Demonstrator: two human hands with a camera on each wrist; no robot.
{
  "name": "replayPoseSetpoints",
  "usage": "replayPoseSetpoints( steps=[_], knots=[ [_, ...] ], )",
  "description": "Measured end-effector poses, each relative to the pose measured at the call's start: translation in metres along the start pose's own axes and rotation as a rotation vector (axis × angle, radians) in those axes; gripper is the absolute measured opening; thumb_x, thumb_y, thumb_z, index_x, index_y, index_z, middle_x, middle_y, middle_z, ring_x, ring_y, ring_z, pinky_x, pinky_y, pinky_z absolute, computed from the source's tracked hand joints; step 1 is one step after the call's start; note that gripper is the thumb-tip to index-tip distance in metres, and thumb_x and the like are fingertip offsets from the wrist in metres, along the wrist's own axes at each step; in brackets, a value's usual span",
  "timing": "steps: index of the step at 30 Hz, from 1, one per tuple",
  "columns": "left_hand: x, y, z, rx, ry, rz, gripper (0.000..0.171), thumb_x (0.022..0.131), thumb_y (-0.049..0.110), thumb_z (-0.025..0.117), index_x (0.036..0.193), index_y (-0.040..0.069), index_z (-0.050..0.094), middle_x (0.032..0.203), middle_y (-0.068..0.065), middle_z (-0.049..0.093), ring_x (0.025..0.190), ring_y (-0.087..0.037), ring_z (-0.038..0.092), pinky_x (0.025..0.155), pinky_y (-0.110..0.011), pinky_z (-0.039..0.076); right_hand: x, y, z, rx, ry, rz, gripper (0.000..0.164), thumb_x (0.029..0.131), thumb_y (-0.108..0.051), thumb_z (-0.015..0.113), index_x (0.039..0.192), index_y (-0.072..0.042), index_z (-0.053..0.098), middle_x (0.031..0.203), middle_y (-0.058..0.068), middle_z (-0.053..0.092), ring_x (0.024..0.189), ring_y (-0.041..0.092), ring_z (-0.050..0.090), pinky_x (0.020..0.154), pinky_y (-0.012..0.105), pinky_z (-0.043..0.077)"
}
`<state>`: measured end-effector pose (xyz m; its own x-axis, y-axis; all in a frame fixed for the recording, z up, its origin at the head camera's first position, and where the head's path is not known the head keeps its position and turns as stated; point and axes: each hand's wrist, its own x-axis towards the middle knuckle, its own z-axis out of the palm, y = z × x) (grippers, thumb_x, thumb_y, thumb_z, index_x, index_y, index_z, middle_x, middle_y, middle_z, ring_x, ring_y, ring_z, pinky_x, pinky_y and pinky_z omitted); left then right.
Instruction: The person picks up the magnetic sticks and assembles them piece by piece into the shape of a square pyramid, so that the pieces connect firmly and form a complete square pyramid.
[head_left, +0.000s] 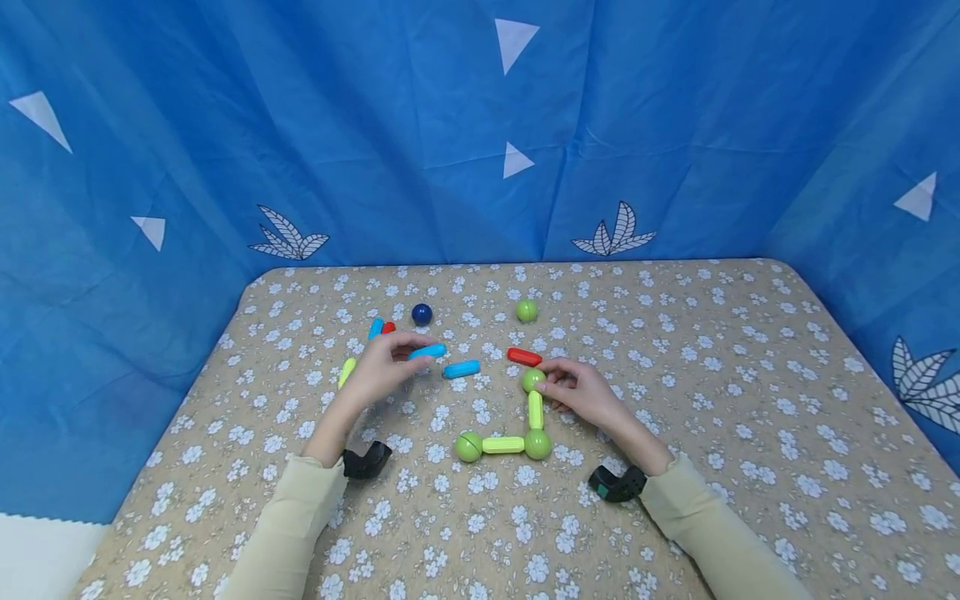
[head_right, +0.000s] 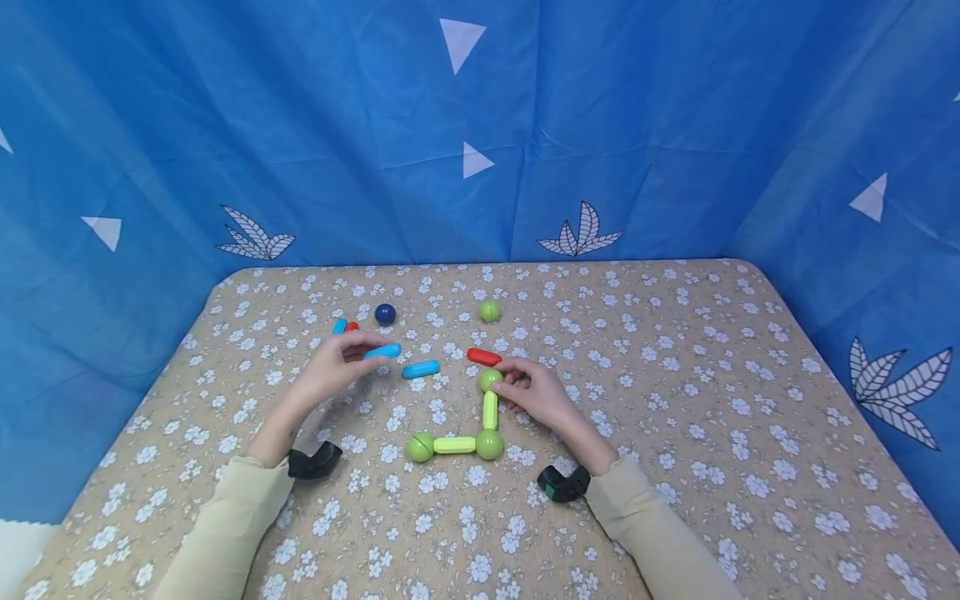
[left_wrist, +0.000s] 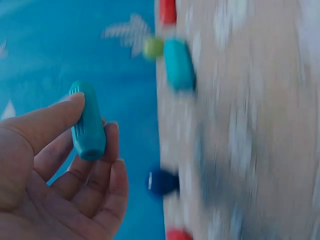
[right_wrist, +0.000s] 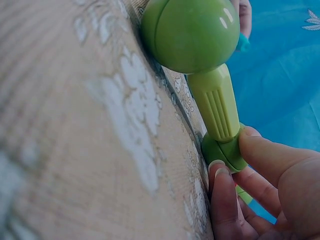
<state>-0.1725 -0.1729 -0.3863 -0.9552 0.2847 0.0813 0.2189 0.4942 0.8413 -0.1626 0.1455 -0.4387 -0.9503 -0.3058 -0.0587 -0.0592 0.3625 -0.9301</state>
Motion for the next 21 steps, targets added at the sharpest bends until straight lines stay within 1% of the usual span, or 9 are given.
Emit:
replayPoseSetpoints(
  steps=[3, 7, 10, 13, 16, 19, 21],
  knots=[
    [0.005, 0.004, 0.021, 0.019, -0.053, 0.039, 0.024, 0.086, 0.013, 0.069, 0.109, 0.005, 0.068, 0.107, -0.006, 0.064, 0.094, -0.019, 0.06, 0.081, -0.034, 0.049, 0.0, 0.001, 0.0, -0.005, 0.0, -0.007, 0.032, 0.086, -0.015, 0.069, 0.113, 0.0, 0.062, 0.083, 0.008, 0.057, 0.06, 0.018, 0.055, 0.05, 0.028, 0.05],
    [0.011, 0.004, 0.044, 0.04, -0.105, 0.05, 0.021, 0.084, 0.011, 0.072, 0.105, 0.005, 0.07, 0.101, -0.003, 0.065, 0.089, -0.015, 0.059, 0.078, -0.03, 0.05, 0.001, 0.001, 0.001, -0.008, 0.004, -0.011, 0.031, 0.086, -0.015, 0.07, 0.112, -0.001, 0.063, 0.082, 0.008, 0.057, 0.059, 0.019, 0.055, 0.051, 0.028, 0.05],
    [0.016, 0.006, 0.058, 0.054, -0.137, 0.071, 0.02, 0.083, 0.011, 0.073, 0.103, 0.006, 0.071, 0.098, -0.002, 0.065, 0.088, -0.014, 0.059, 0.077, -0.029, 0.05, 0.0, 0.001, 0.001, -0.004, 0.01, -0.005, 0.03, 0.086, -0.015, 0.07, 0.112, -0.001, 0.063, 0.083, 0.008, 0.057, 0.06, 0.018, 0.055, 0.051, 0.028, 0.05],
    [0.019, 0.009, 0.069, 0.068, -0.153, 0.115, 0.019, 0.083, 0.01, 0.073, 0.101, 0.006, 0.071, 0.096, -0.002, 0.066, 0.082, -0.014, 0.058, 0.071, -0.029, 0.05, 0.0, 0.0, 0.001, -0.002, 0.015, -0.005, 0.031, 0.086, -0.015, 0.07, 0.112, -0.001, 0.063, 0.083, 0.007, 0.057, 0.06, 0.018, 0.055, 0.051, 0.029, 0.05],
    [0.022, 0.012, 0.076, 0.065, -0.171, 0.148, 0.019, 0.083, 0.009, 0.072, 0.102, 0.006, 0.071, 0.098, -0.002, 0.067, 0.081, -0.013, 0.058, 0.07, -0.027, 0.05, 0.0, -0.001, 0.002, -0.005, 0.02, -0.01, 0.031, 0.086, -0.016, 0.07, 0.113, -0.002, 0.063, 0.084, 0.007, 0.057, 0.061, 0.019, 0.055, 0.051, 0.029, 0.05],
    [0.024, 0.013, 0.082, 0.053, -0.196, 0.153, 0.019, 0.084, 0.009, 0.071, 0.103, 0.007, 0.071, 0.099, -0.002, 0.067, 0.085, -0.012, 0.06, 0.074, -0.026, 0.05, -0.001, -0.001, 0.003, -0.01, 0.025, -0.018, 0.032, 0.086, -0.016, 0.07, 0.114, -0.002, 0.063, 0.084, 0.007, 0.058, 0.061, 0.02, 0.056, 0.051, 0.029, 0.05],
    [0.025, 0.012, 0.086, 0.068, -0.198, 0.143, 0.019, 0.084, 0.01, 0.072, 0.103, 0.008, 0.071, 0.098, -0.001, 0.067, 0.086, -0.011, 0.06, 0.075, -0.025, 0.05, -0.002, -0.002, 0.004, -0.012, 0.029, -0.026, 0.033, 0.086, -0.015, 0.069, 0.115, 0.0, 0.063, 0.084, 0.007, 0.058, 0.062, 0.021, 0.056, 0.051, 0.029, 0.05]
  ],
)
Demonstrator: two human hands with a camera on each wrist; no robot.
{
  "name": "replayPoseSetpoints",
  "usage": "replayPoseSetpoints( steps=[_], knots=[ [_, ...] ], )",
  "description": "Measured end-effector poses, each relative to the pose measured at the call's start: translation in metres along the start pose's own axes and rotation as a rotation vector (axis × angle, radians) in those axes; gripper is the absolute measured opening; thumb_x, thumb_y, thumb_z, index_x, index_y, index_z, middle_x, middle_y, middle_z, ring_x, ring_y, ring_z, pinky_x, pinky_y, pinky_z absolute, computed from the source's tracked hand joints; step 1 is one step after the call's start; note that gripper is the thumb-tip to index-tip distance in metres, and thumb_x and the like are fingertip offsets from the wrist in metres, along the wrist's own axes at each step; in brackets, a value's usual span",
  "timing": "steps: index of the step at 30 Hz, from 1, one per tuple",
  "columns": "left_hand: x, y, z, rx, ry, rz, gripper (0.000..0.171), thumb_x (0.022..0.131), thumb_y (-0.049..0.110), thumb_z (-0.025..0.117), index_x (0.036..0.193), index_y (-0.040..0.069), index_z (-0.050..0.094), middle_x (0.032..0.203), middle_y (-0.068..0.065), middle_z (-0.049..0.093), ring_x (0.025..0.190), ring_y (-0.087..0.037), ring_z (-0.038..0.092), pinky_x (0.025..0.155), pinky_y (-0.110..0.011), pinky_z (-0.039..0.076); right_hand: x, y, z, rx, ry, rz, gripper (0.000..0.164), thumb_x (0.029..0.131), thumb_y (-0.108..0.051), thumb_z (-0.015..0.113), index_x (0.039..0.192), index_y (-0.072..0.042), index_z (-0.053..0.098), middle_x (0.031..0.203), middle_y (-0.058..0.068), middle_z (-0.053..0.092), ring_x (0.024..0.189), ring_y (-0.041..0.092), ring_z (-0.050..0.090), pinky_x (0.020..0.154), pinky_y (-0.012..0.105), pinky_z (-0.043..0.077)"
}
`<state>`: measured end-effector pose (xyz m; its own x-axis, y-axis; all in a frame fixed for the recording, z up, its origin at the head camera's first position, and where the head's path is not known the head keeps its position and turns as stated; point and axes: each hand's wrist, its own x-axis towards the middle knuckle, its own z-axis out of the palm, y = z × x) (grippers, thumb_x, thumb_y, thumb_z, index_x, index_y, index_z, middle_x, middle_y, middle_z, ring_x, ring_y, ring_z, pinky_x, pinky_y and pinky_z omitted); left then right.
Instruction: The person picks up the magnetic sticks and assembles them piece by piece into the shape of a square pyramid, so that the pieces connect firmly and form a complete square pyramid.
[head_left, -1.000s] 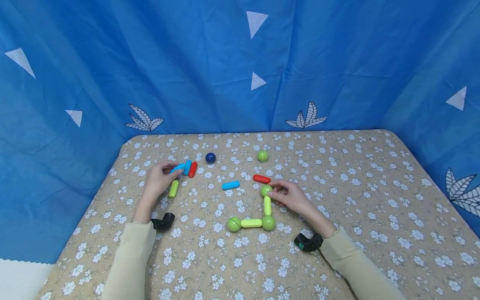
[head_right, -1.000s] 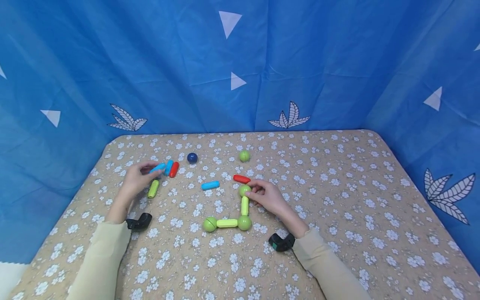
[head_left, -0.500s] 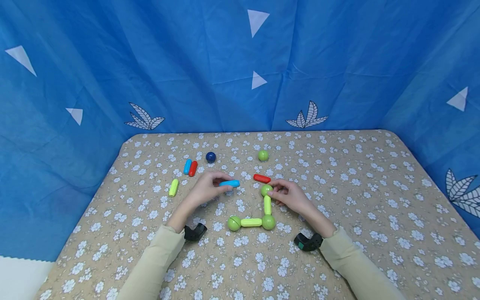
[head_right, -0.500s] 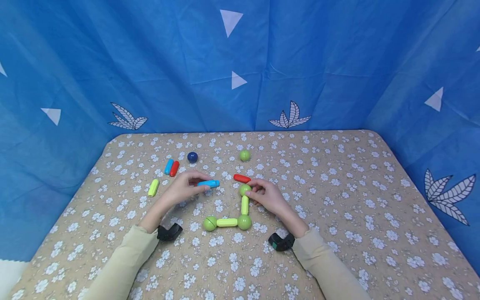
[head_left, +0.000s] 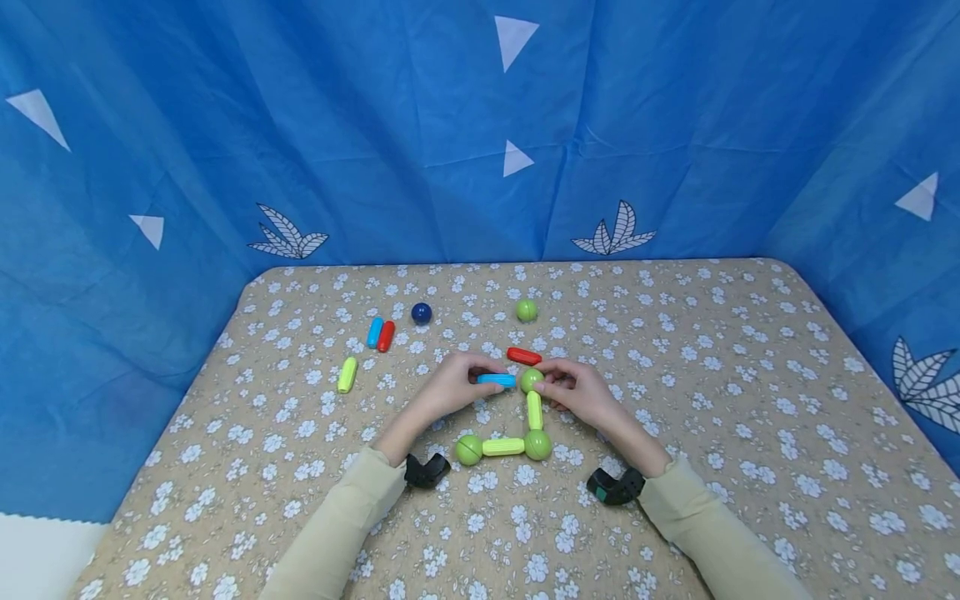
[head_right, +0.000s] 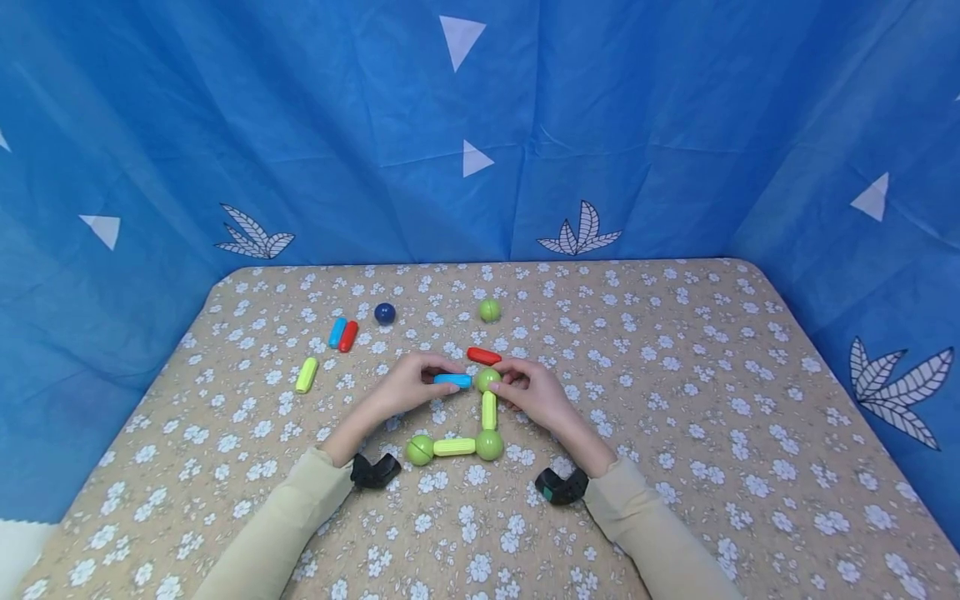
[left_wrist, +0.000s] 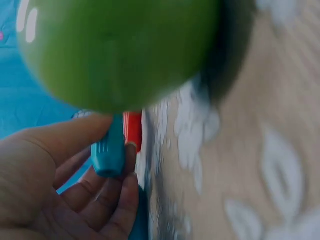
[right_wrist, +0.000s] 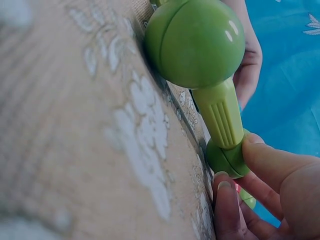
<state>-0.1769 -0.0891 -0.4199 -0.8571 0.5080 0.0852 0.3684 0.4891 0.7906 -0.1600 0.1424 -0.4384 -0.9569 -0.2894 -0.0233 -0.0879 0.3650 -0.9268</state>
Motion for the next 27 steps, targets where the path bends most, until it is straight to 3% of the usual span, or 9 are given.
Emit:
replayPoseSetpoints(
  steps=[8, 12, 16, 22, 25, 27],
  knots=[
    [0.005, 0.001, 0.007, 0.061, 0.011, -0.007, 0.018, 0.081, 0.011, 0.075, 0.099, 0.009, 0.072, 0.094, 0.0, 0.066, 0.084, -0.01, 0.058, 0.073, -0.022, 0.049, -0.014, -0.04, -0.003, -0.029, -0.009, 0.001, 0.029, 0.088, -0.005, 0.065, 0.114, 0.007, 0.06, 0.085, 0.012, 0.058, 0.065, 0.03, 0.056, 0.052, 0.027, 0.049],
    [0.006, 0.002, 0.002, 0.038, -0.002, -0.02, 0.019, 0.084, 0.012, 0.072, 0.102, 0.007, 0.071, 0.097, -0.001, 0.066, 0.087, -0.012, 0.06, 0.076, -0.023, 0.049, -0.006, -0.019, -0.001, -0.008, -0.005, -0.002, 0.031, 0.087, -0.007, 0.067, 0.114, 0.006, 0.061, 0.085, 0.011, 0.058, 0.064, 0.028, 0.057, 0.051, 0.03, 0.05],
    [0.012, 0.003, -0.015, 0.036, 0.026, -0.016, 0.02, 0.086, 0.012, 0.069, 0.105, 0.004, 0.069, 0.099, -0.003, 0.066, 0.089, -0.013, 0.061, 0.08, -0.024, 0.049, 0.001, 0.0, 0.001, -0.012, 0.004, 0.007, 0.032, 0.086, -0.013, 0.069, 0.115, 0.001, 0.063, 0.085, 0.007, 0.058, 0.062, 0.022, 0.056, 0.051, 0.03, 0.05],
    [0.044, 0.008, -0.043, -0.012, 0.118, -0.024, 0.027, 0.088, 0.004, 0.064, 0.114, 0.0, 0.063, 0.102, -0.014, 0.064, 0.092, -0.021, 0.06, 0.082, -0.03, 0.049, 0.002, 0.002, 0.001, -0.033, 0.02, 0.025, 0.032, 0.085, -0.019, 0.071, 0.112, -0.003, 0.064, 0.084, 0.006, 0.058, 0.061, 0.018, 0.055, 0.051, 0.03, 0.05],
    [0.066, 0.007, -0.047, -0.031, 0.141, -0.042, 0.039, 0.088, 0.004, 0.064, 0.126, 0.002, 0.056, 0.113, -0.018, 0.06, 0.1, -0.024, 0.058, 0.085, -0.032, 0.047, 0.001, 0.001, 0.001, -0.034, 0.021, 0.022, 0.033, 0.085, -0.02, 0.071, 0.112, -0.003, 0.064, 0.084, 0.006, 0.058, 0.061, 0.018, 0.054, 0.051, 0.029, 0.049],
    [0.08, 0.004, -0.046, -0.033, 0.12, -0.058, 0.046, 0.088, 0.006, 0.065, 0.132, 0.003, 0.051, 0.122, -0.018, 0.055, 0.107, -0.027, 0.054, 0.088, -0.034, 0.046, 0.001, 0.0, 0.001, -0.03, 0.017, 0.019, 0.033, 0.085, -0.02, 0.071, 0.113, -0.003, 0.064, 0.084, 0.006, 0.058, 0.061, 0.018, 0.054, 0.051, 0.029, 0.049]
  ],
)
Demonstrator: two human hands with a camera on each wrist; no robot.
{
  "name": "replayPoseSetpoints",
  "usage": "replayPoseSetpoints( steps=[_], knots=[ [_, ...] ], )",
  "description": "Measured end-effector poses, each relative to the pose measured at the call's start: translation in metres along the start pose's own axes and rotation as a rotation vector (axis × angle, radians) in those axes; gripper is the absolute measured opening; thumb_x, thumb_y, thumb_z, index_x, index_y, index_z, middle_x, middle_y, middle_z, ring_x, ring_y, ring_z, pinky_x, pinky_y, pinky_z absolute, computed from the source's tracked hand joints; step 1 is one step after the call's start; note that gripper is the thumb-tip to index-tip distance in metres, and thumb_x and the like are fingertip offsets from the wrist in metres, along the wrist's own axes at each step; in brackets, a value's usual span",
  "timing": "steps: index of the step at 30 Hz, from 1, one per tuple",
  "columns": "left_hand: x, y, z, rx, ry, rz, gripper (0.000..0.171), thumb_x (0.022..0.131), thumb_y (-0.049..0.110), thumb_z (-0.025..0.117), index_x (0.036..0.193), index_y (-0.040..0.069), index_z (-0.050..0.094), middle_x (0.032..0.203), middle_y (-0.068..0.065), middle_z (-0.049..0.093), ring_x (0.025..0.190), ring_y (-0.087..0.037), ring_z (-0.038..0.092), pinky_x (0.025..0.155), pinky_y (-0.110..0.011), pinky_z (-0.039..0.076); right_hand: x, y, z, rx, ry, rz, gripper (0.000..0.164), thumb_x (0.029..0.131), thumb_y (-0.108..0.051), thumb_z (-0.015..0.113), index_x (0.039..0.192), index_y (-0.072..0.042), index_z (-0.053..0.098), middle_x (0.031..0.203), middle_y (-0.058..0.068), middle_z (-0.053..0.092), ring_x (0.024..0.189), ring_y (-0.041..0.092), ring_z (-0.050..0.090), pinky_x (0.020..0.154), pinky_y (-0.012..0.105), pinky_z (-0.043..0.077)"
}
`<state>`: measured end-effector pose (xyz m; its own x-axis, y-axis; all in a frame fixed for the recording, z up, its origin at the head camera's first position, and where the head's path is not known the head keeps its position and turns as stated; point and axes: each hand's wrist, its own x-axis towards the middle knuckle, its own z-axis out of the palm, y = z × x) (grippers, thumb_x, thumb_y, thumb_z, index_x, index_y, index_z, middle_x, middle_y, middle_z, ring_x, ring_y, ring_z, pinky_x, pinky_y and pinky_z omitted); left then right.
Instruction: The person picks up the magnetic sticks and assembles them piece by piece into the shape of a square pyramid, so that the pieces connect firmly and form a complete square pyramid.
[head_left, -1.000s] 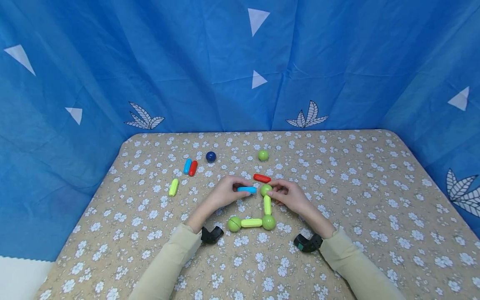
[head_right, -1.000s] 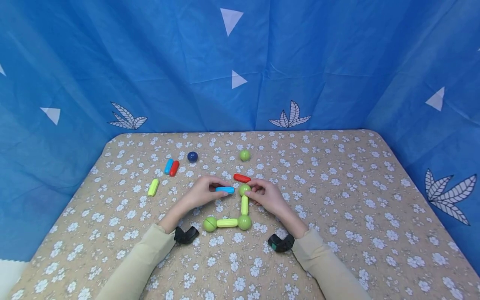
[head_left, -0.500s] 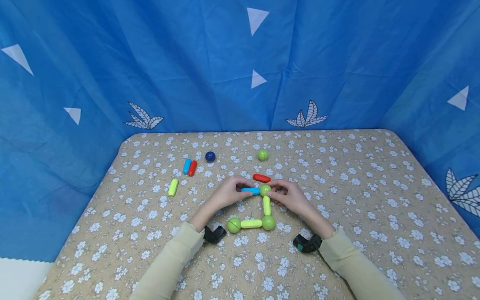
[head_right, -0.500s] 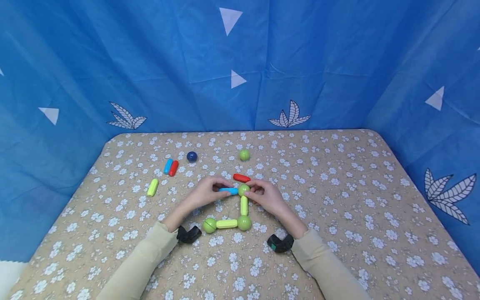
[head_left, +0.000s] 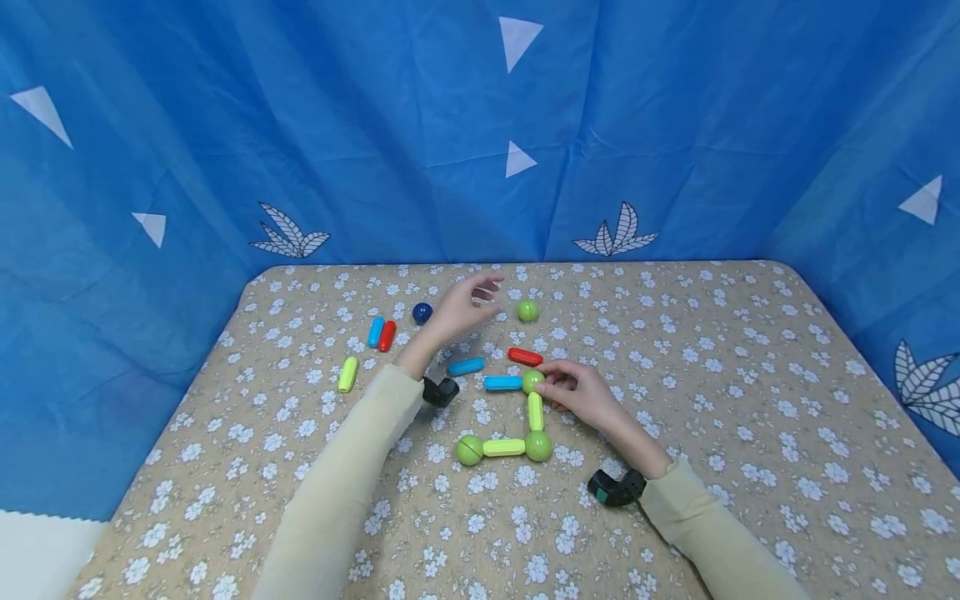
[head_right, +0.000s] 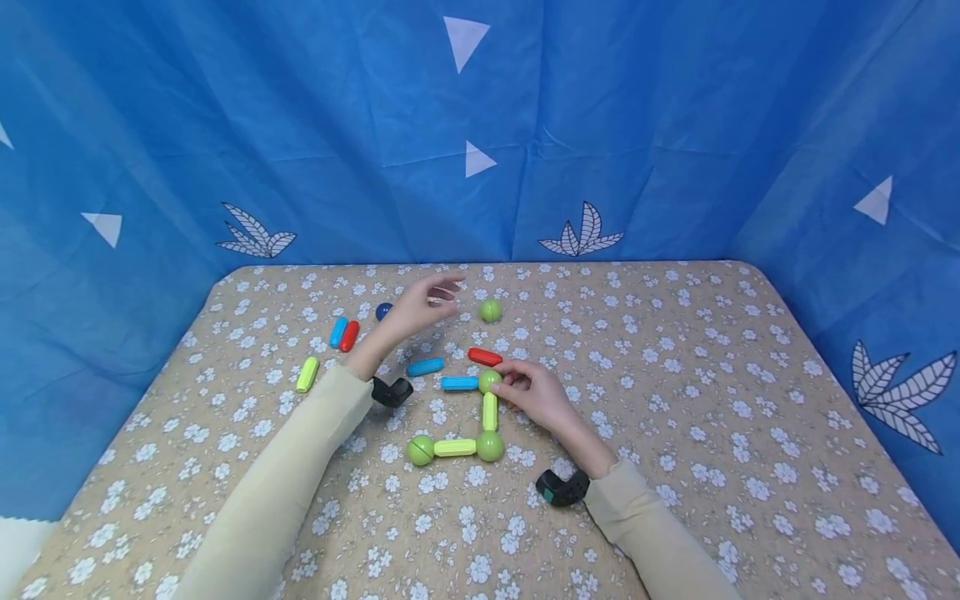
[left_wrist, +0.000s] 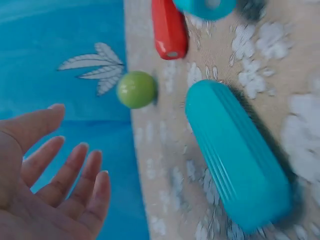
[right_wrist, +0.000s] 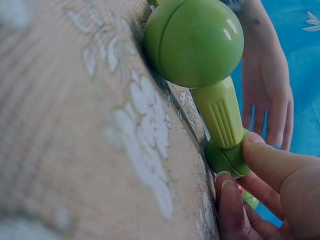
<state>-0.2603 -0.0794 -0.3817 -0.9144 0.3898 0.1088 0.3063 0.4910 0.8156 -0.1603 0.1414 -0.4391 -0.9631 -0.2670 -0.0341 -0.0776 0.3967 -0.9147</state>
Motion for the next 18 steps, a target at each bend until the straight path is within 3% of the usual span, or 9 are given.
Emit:
replayPoseSetpoints(
  steps=[5, 10, 13, 18],
  knots=[
    [0.025, -0.003, 0.015, 0.075, -0.142, -0.006, 0.054, 0.087, 0.009, 0.067, 0.137, 0.003, 0.045, 0.137, -0.014, 0.044, 0.119, -0.033, 0.046, 0.095, -0.038, 0.041, -0.001, 0.001, -0.001, 0.025, -0.016, -0.006, 0.034, 0.085, -0.02, 0.071, 0.113, -0.002, 0.064, 0.085, 0.007, 0.059, 0.061, 0.018, 0.054, 0.051, 0.028, 0.049],
    [0.034, 0.003, 0.029, 0.215, -0.27, 0.0, 0.052, 0.087, 0.008, 0.067, 0.136, 0.007, 0.048, 0.138, -0.01, 0.045, 0.122, -0.028, 0.044, 0.098, -0.035, 0.038, -0.001, 0.0, 0.0, 0.038, -0.028, 0.003, 0.033, 0.085, -0.021, 0.071, 0.113, -0.004, 0.065, 0.085, 0.006, 0.059, 0.061, 0.018, 0.055, 0.052, 0.029, 0.05],
    [0.034, 0.005, 0.035, 0.314, -0.292, 0.01, 0.048, 0.087, 0.008, 0.067, 0.133, 0.008, 0.052, 0.133, -0.009, 0.051, 0.117, -0.024, 0.047, 0.096, -0.033, 0.039, 0.0, 0.001, 0.0, 0.036, -0.024, 0.003, 0.032, 0.085, -0.021, 0.071, 0.113, -0.005, 0.065, 0.085, 0.006, 0.06, 0.061, 0.018, 0.056, 0.052, 0.029, 0.05],
    [0.034, -0.003, 0.04, 0.424, -0.26, 0.026, 0.044, 0.088, 0.011, 0.067, 0.13, 0.008, 0.055, 0.124, -0.008, 0.057, 0.108, -0.021, 0.052, 0.09, -0.032, 0.042, 0.0, 0.003, -0.001, 0.022, -0.02, -0.01, 0.033, 0.085, -0.022, 0.071, 0.113, -0.004, 0.065, 0.085, 0.006, 0.059, 0.06, 0.018, 0.055, 0.051, 0.029, 0.049]
  ],
)
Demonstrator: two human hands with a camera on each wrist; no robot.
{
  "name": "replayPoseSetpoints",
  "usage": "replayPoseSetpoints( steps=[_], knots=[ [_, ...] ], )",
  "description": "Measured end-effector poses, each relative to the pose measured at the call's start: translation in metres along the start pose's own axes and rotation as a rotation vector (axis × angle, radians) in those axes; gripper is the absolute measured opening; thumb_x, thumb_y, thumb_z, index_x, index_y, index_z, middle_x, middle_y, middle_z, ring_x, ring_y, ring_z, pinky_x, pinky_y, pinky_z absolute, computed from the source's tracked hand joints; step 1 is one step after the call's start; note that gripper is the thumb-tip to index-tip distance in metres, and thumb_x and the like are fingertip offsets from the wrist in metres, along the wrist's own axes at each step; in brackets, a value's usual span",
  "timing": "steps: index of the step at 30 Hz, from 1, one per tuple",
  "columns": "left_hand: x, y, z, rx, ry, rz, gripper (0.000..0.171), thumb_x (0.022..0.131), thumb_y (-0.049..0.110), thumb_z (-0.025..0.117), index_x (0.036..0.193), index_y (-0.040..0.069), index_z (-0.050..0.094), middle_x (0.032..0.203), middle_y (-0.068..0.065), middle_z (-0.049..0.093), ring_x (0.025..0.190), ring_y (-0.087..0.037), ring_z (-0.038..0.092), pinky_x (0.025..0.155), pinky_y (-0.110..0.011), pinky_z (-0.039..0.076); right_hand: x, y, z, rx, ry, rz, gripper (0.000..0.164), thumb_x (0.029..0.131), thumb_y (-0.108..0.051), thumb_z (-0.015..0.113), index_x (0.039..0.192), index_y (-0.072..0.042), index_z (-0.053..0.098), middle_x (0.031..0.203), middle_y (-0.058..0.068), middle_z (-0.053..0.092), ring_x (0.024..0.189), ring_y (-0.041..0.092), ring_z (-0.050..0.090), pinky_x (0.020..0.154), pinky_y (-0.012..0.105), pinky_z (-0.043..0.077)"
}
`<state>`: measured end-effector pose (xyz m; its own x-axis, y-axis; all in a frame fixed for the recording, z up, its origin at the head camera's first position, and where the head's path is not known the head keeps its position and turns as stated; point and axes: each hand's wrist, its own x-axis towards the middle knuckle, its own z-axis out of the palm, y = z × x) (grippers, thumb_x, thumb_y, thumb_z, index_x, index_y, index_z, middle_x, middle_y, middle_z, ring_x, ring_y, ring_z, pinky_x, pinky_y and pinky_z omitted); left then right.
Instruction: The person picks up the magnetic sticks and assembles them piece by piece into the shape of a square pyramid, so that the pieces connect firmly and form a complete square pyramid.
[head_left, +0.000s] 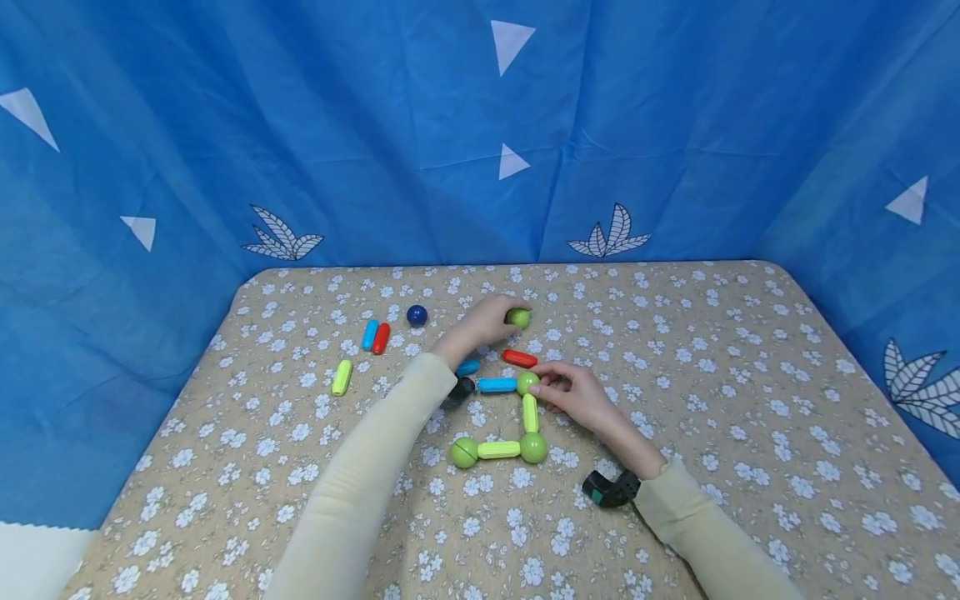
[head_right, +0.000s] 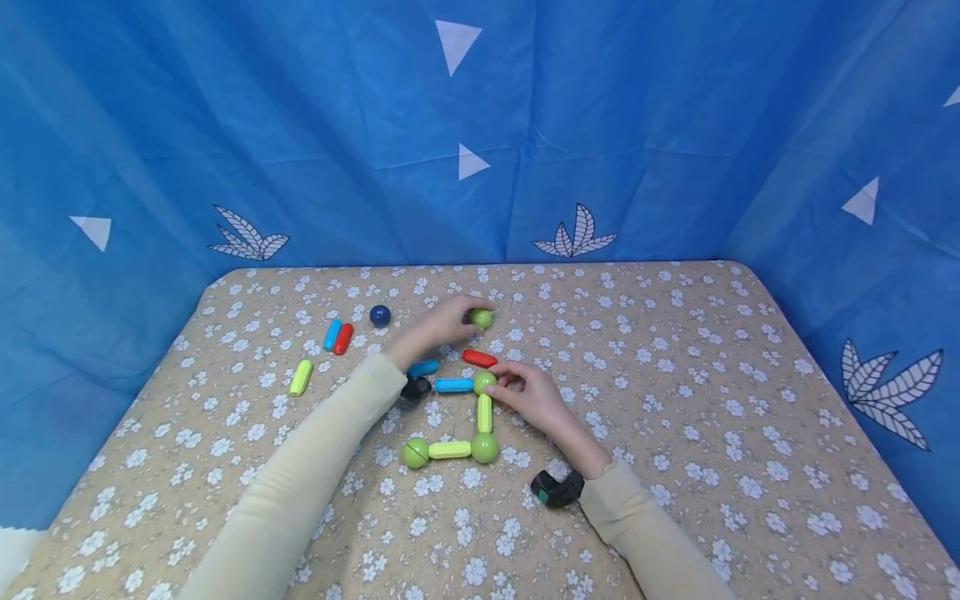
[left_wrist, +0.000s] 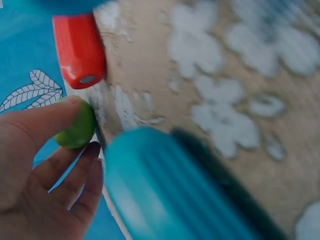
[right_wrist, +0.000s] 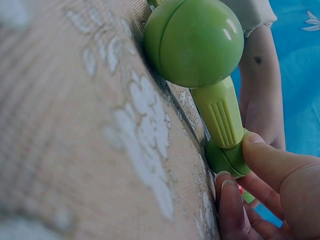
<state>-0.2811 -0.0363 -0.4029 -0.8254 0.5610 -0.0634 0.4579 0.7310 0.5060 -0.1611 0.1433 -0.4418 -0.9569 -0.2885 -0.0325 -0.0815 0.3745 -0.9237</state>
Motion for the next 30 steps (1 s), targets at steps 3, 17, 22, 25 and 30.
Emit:
replayPoseSetpoints(
  steps=[3, 17, 22, 25, 30],
  knots=[
    [-0.004, -0.007, 0.001, -0.026, 0.015, -0.024, 0.043, 0.088, 0.013, 0.066, 0.129, 0.008, 0.056, 0.124, -0.008, 0.057, 0.107, -0.02, 0.053, 0.089, -0.031, 0.043, 0.0, 0.001, 0.001, -0.005, -0.006, -0.003, 0.034, 0.085, -0.021, 0.071, 0.113, -0.003, 0.064, 0.085, 0.006, 0.059, 0.059, 0.018, 0.055, 0.05, 0.029, 0.049],
    [-0.063, -0.018, -0.022, -0.449, 0.181, -0.112, 0.043, 0.091, 0.024, 0.064, 0.128, 0.004, 0.055, 0.108, -0.01, 0.06, 0.096, -0.021, 0.057, 0.08, -0.032, 0.049, 0.0, 0.001, 0.002, -0.015, 0.003, 0.011, 0.031, 0.085, -0.019, 0.071, 0.112, -0.004, 0.065, 0.085, 0.006, 0.059, 0.06, 0.018, 0.054, 0.051, 0.029, 0.049],
    [-0.102, -0.019, -0.025, -0.573, 0.159, -0.138, 0.039, 0.089, 0.023, 0.066, 0.12, 0.001, 0.058, 0.104, -0.011, 0.06, 0.094, -0.023, 0.057, 0.08, -0.035, 0.049, 0.0, 0.001, 0.001, -0.018, 0.002, 0.004, 0.032, 0.085, -0.02, 0.071, 0.113, -0.005, 0.065, 0.085, 0.006, 0.059, 0.059, 0.018, 0.054, 0.05, 0.029, 0.049],
    [-0.125, -0.019, -0.019, -0.565, 0.109, -0.14, 0.038, 0.088, 0.022, 0.068, 0.119, 0.001, 0.059, 0.102, -0.008, 0.061, 0.092, -0.022, 0.058, 0.077, -0.034, 0.049, 0.0, 0.0, 0.0, -0.021, 0.001, -0.003, 0.032, 0.085, -0.02, 0.071, 0.113, -0.005, 0.065, 0.085, 0.006, 0.059, 0.06, 0.019, 0.054, 0.05, 0.029, 0.049],
    [-0.148, -0.019, -0.003, -0.509, 0.108, -0.136, 0.034, 0.085, 0.015, 0.071, 0.115, 0.002, 0.062, 0.097, -0.004, 0.063, 0.086, -0.018, 0.06, 0.072, -0.031, 0.05, 0.0, -0.002, -0.001, -0.023, 0.006, 0.007, 0.032, 0.085, -0.02, 0.071, 0.113, -0.006, 0.065, 0.086, 0.006, 0.059, 0.06, 0.019, 0.054, 0.051, 0.029, 0.049]
  ],
)
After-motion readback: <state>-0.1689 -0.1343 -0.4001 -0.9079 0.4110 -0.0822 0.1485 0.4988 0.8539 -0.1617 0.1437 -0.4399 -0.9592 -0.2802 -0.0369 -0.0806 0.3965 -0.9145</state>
